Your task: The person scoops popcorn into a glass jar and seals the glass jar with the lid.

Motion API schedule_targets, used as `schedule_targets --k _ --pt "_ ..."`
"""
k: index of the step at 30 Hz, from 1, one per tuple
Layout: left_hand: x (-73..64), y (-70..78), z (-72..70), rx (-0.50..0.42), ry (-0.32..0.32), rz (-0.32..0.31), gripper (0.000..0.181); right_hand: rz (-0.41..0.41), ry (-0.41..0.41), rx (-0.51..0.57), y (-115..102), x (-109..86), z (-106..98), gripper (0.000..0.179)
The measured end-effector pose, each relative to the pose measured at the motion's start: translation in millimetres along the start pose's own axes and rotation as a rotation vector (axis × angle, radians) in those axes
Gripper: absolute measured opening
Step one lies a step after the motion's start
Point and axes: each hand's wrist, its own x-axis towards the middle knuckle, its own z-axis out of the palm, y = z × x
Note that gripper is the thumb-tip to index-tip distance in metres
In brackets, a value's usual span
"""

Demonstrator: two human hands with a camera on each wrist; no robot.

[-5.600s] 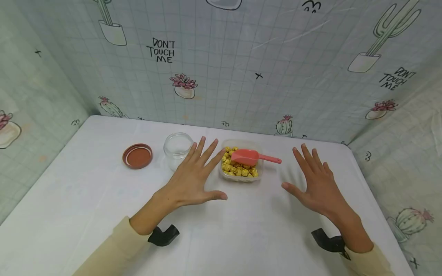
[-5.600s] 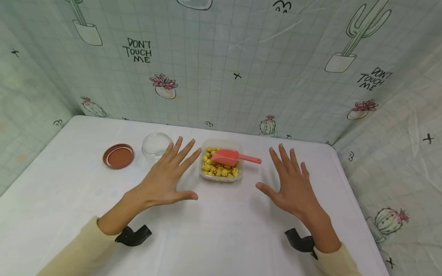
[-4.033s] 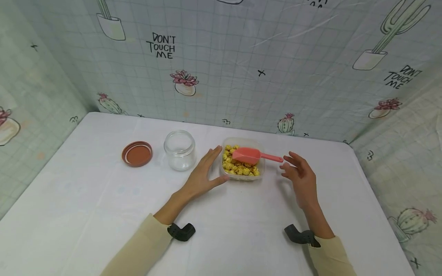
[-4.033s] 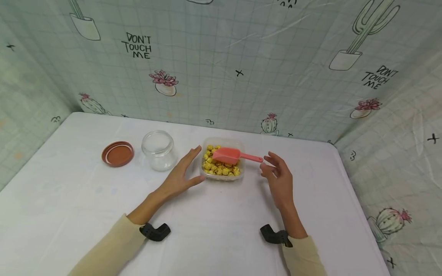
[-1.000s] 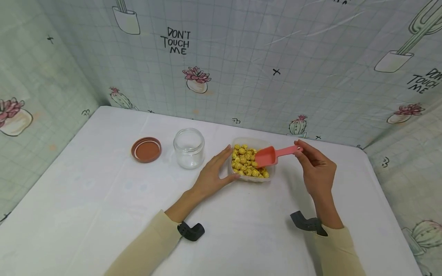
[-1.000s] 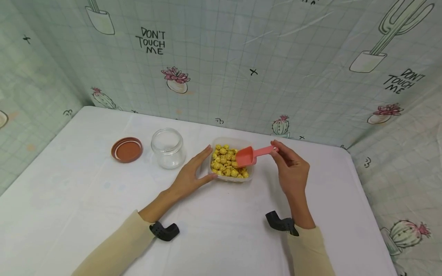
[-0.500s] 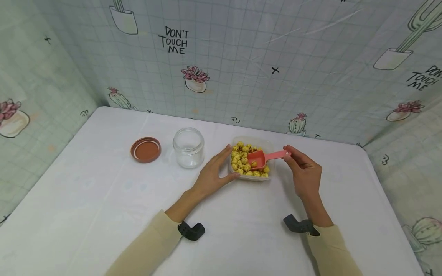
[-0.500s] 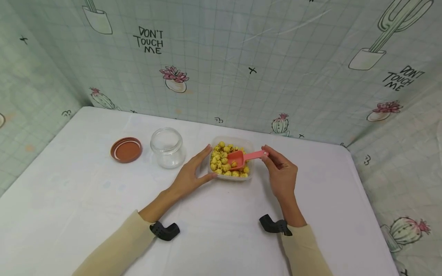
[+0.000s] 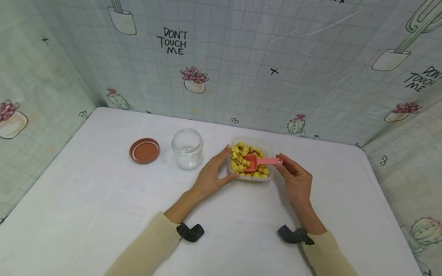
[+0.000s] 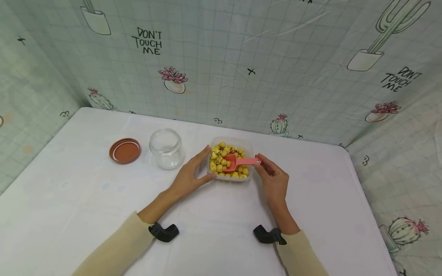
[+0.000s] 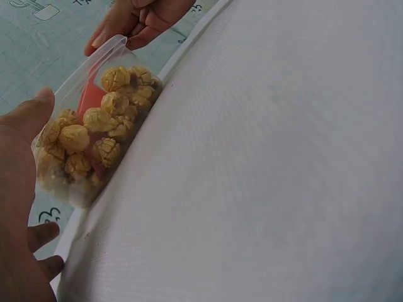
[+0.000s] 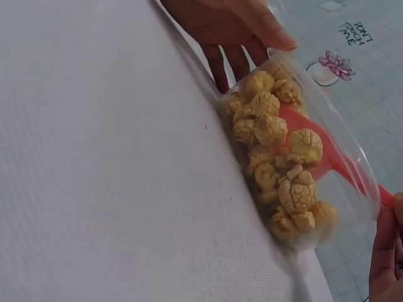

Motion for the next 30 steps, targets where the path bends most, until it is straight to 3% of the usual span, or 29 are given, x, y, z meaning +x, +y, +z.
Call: schedule_targets --k 11,20,30 --pt "-0.6 -0.7 -0.2 0.004 0.001 0.004 0.083 0.133 0.017 0.209 -8.0 -6.3 2.1 0.043" --pt "-0.4 0.9 -0.4 0.016 0.005 0.011 0.084 0.234 0.029 0.445 -7.4 -1.5 -1.8 0.045" --pt "-0.3 2.7 -1.0 0.021 0.013 0.01 0.087 0.311 0.04 0.536 -9.0 0.7 -4.3 0.044"
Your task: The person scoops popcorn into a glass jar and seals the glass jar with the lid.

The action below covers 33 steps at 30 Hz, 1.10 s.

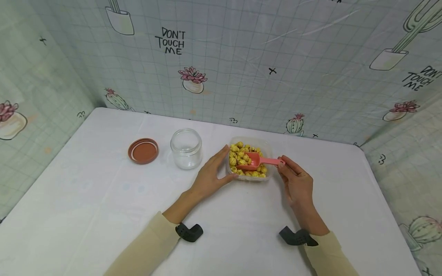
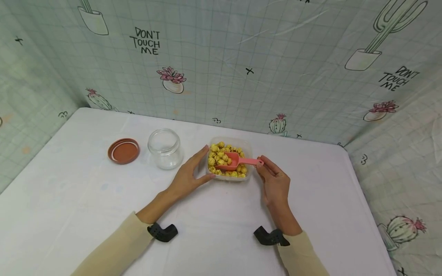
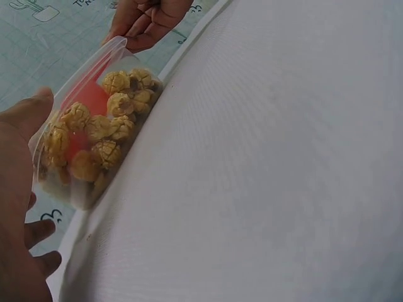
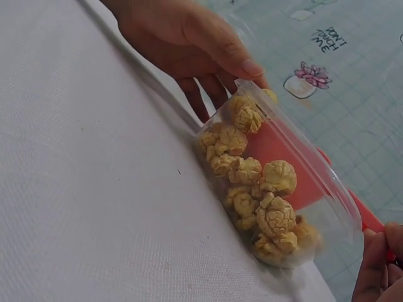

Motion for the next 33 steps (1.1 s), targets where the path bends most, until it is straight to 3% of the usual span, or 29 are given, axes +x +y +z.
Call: schedule_targets --k 18,24,28,33 --pt "-4.6 9.2 -0.4 -0.008 0.036 0.046 0.086 0.011 0.001 0.037 -4 1.1 -9 0.046" --pt "-8.0 18.9 -4.2 0.004 0.063 0.079 0.084 0.028 0.015 0.059 -9 0.3 -11 0.047" --pt "-13.6 26.1 -10.9 -0.015 0.139 0.178 0.08 0.018 0.01 0.101 -13 0.0 -13 0.044" --pt "-18.6 26.9 -30.9 -0.072 0.333 0.384 0.068 0.006 -0.016 0.172 -19 -1.5 -16 0.043"
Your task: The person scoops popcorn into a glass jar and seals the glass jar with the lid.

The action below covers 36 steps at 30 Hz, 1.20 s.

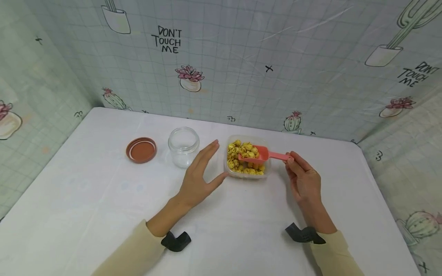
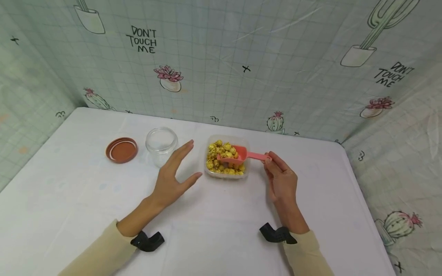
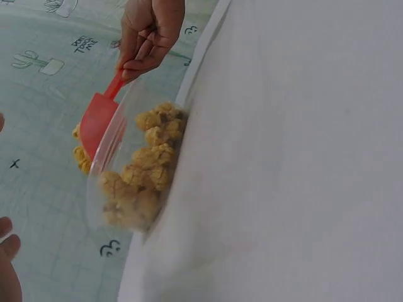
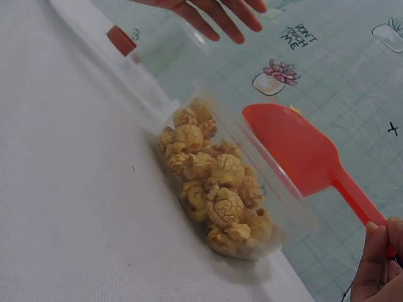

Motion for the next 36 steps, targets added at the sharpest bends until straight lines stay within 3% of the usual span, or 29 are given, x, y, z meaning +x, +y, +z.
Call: schedule_targets --k 5,8,10,17,21,24,28,31,36 --pt "3.6 -4.4 -30.4 0.052 0.183 0.119 0.06 -0.004 -0.008 0.02 -4 -0.7 4 0.044" --pt "2.6 -10.0 -47.4 0.094 0.248 0.109 0.061 -0.012 -0.009 0.002 -5 -0.8 7 0.045" --pt "0.7 -15.9 -57.0 0.113 0.258 0.051 0.067 -0.025 -0.014 -0.01 -5 -0.7 8 0.046" --pt "-10.2 -42.0 -76.6 0.072 0.138 -0.322 0.1 -0.091 -0.046 -0.037 2 8.4 5 0.05" --pt "-15.3 -53.2 -76.5 0.04 0.056 -0.465 0.111 -0.12 -0.092 -0.022 15 29.3 -7 0.052" --pt "-17.0 -59.0 -73.7 0.022 0.005 -0.522 0.113 -0.135 -0.12 -0.024 21 38.5 -11 0.052" --pt "-15.8 -62.9 -69.8 0.006 -0.019 -0.552 0.11 -0.115 -0.1 -0.011 13 23.3 7 0.049" --pt "-13.7 -64.1 -67.0 0.003 -0.012 -0.561 0.105 -0.097 -0.111 0.048 9 16.5 14 0.043" --pt "-11.5 -65.1 -63.3 0.0 0.023 -0.572 0.098 -0.087 -0.088 0.038 1 0.5 31 0.044"
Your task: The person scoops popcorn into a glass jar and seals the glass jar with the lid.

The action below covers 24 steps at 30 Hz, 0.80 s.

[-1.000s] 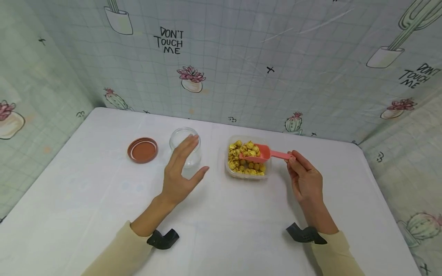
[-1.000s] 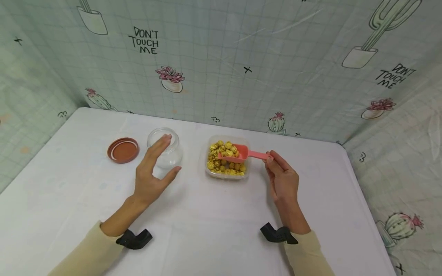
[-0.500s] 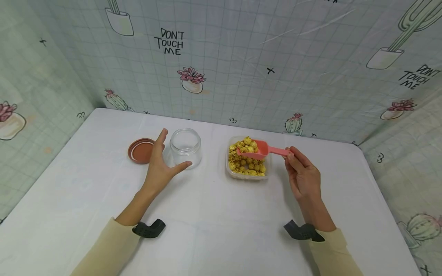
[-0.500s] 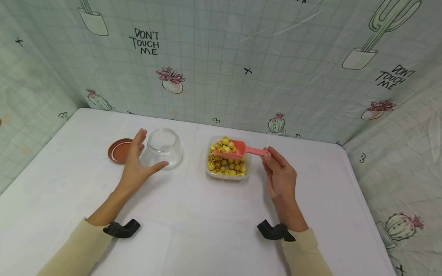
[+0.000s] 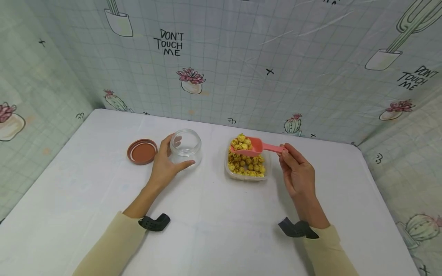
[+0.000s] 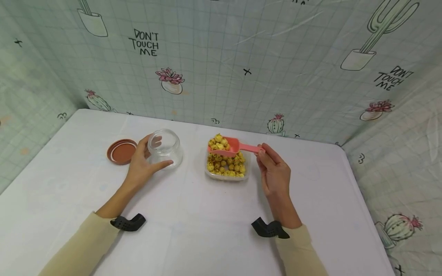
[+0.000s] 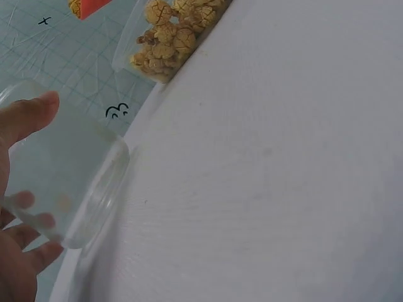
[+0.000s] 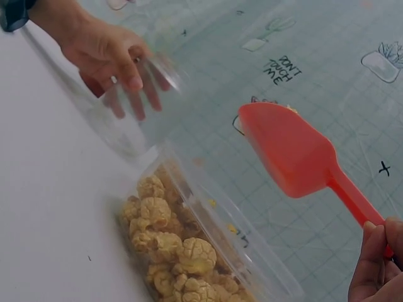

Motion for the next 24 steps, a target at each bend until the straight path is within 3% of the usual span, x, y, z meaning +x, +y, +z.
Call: schedule_targets --k 7,24 --pt "-0.9 4.4 4.9 0.026 0.003 0.024 0.095 0.02 0.028 0.016 -5 -4.8 14 0.045" --pt "4.9 21.5 15.6 0.219 -0.065 0.23 0.097 0.002 -0.026 0.018 1 -8.6 25 0.04"
